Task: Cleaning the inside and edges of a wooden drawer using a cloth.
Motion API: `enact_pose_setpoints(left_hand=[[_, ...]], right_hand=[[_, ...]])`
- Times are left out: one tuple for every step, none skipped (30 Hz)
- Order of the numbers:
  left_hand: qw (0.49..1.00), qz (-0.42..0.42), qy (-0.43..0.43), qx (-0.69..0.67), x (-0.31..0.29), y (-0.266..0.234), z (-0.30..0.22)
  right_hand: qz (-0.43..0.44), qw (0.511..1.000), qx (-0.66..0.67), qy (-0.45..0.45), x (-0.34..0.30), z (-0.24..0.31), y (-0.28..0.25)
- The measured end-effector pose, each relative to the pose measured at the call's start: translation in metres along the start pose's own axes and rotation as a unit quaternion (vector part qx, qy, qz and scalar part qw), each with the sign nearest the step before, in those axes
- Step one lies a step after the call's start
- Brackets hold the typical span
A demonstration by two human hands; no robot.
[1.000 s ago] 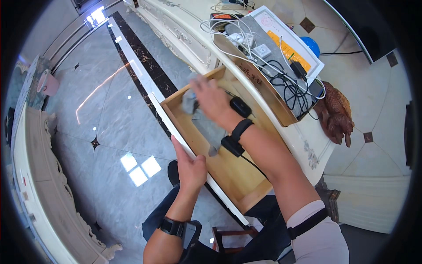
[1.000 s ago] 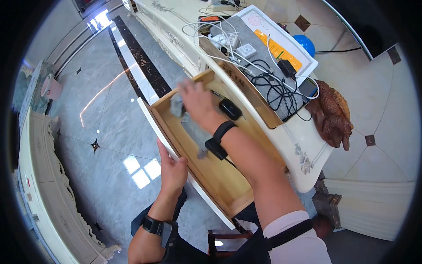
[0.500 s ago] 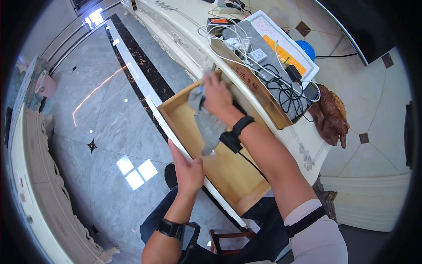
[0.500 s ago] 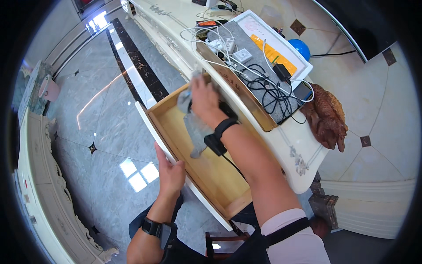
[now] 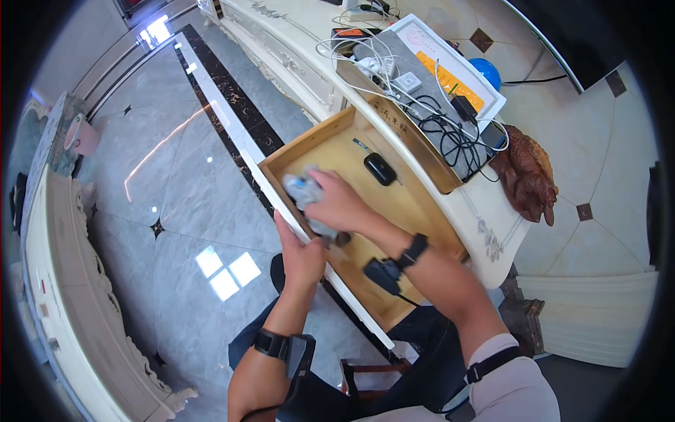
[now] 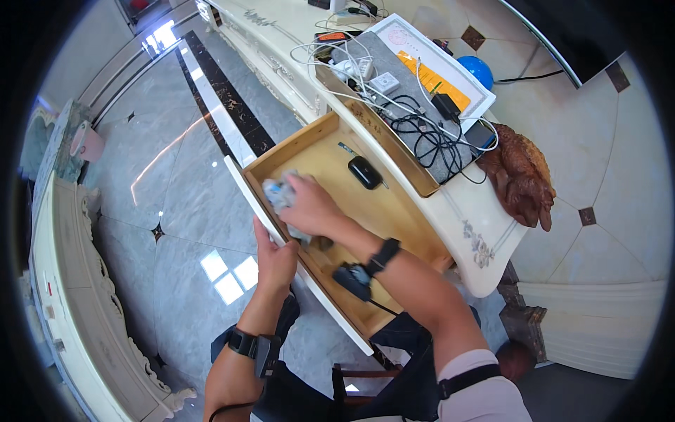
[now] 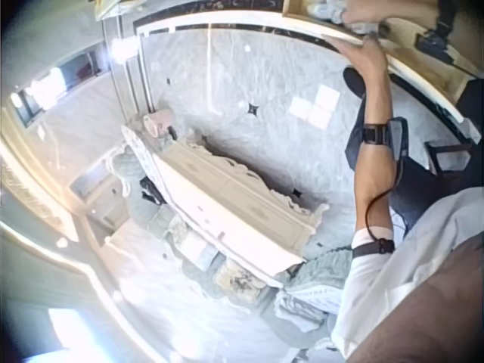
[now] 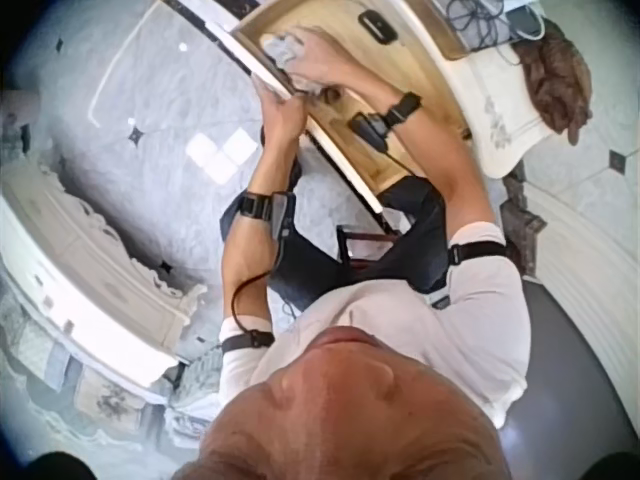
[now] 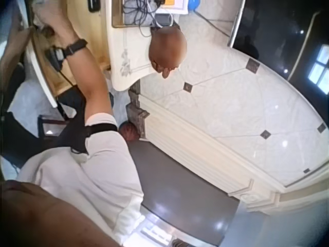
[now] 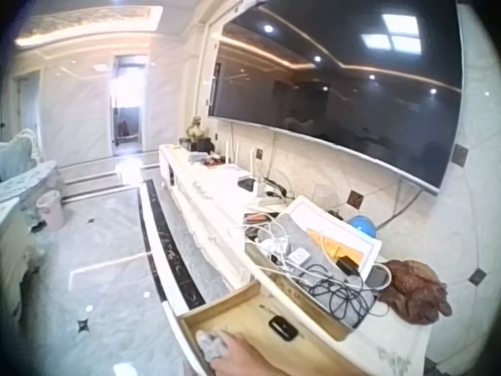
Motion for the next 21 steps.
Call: enact_pose_setpoints(left_hand=[[0.999, 0.016, 0.009, -0.044, 0.000, 0.002, 0.000], [0.999, 0.015, 0.008, -0.041, 0.000, -0.002, 0.004], [1.000, 0.002, 0.022, -0.019, 0.001, -0.005, 0.009], [0.999, -0.007, 0.037, 0.001, 0.005, -0.004, 0.011], [0.997, -0.027, 0.045, 0.051, 0.008, -0.006, 0.012], [0.998, -0.024, 0.032, 0.055, 0.008, -0.008, 0.011], [0.997, -0.026, 0.040, 0.057, 0.010, -0.010, 0.003], [0.997, -0.023, 0.041, 0.057, 0.011, -0.007, 0.004], [0.998, -0.016, 0.022, 0.062, 0.009, -0.010, 0.010], [0.998, -0.025, 0.021, 0.056, 0.019, -0.016, 0.013], [0.998, -0.035, 0.020, 0.051, 0.022, -0.020, 0.016], [0.998, -0.028, 0.007, 0.053, 0.015, -0.018, 0.014], [1.000, -0.005, -0.020, 0.016, 0.011, -0.012, 0.003], [0.999, 0.016, -0.046, -0.021, 0.010, -0.005, 0.001], [1.000, -0.008, -0.025, -0.004, 0.013, -0.007, 0.003], [1.000, -0.008, -0.024, -0.002, 0.013, -0.008, 0.006], [1.000, -0.005, -0.018, 0.001, 0.012, -0.010, 0.006], [1.000, 0.001, -0.012, 0.003, 0.012, -0.007, 0.005], [1.000, 0.003, -0.012, 0.003, 0.011, -0.005, 0.005], [1.000, 0.009, -0.010, -0.003, 0.011, -0.002, 0.004], [1.000, 0.011, -0.010, -0.005, 0.010, -0.004, 0.003]], right_hand=[[0.053, 0.992, 0.109, 0.018, -0.017, -0.009, -0.006], [0.108, 0.969, 0.219, 0.037, -0.035, -0.016, -0.010], [0.149, 0.942, 0.287, 0.092, -0.054, -0.035, -0.012], [0.185, 0.906, 0.352, 0.146, -0.070, -0.053, -0.014], [0.185, 0.903, 0.355, 0.155, -0.082, -0.064, -0.021], [0.192, 0.846, 0.437, 0.238, -0.099, -0.077, -0.020], [0.194, 0.775, 0.511, 0.318, -0.115, -0.086, -0.017], [0.188, 0.766, 0.514, 0.337, -0.126, -0.098, -0.017], [0.119, 0.808, 0.480, 0.319, -0.130, -0.112, -0.022], [0.051, 0.849, 0.438, 0.290, -0.128, -0.118, -0.030], [0.052, 0.845, 0.441, 0.298, -0.138, -0.119, -0.027], [-0.106, 0.979, 0.037, 0.172, -0.149, -0.101, -0.061], [-0.234, 0.894, -0.381, 0.004, -0.162, -0.066, -0.076], [-0.232, 0.894, -0.383, 0.012, -0.175, -0.071, -0.075], [-0.168, 0.936, -0.305, -0.041, -0.182, -0.072, -0.065], [-0.101, 0.965, -0.222, -0.095, -0.188, -0.070, -0.054], [-0.103, 0.965, -0.219, -0.096, -0.191, -0.068, -0.047], [-0.061, 0.972, -0.186, -0.129, -0.192, -0.063, -0.033], [-0.018, 0.975, -0.152, -0.161, -0.191, -0.056, -0.020], [-0.020, 0.975, -0.153, -0.159, -0.189, -0.050, -0.017], [-0.011, 0.971, -0.187, -0.147, -0.184, -0.039, -0.012]])
Point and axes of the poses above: each hand's wrist, its own x-axis towards the middle knuckle, its own y-axis out of the palm, z = x × y, the point moved 6 cm from there along x, towards the middle knuckle, and after that the axes turned 1 degree about z, right-handed, at the moved point
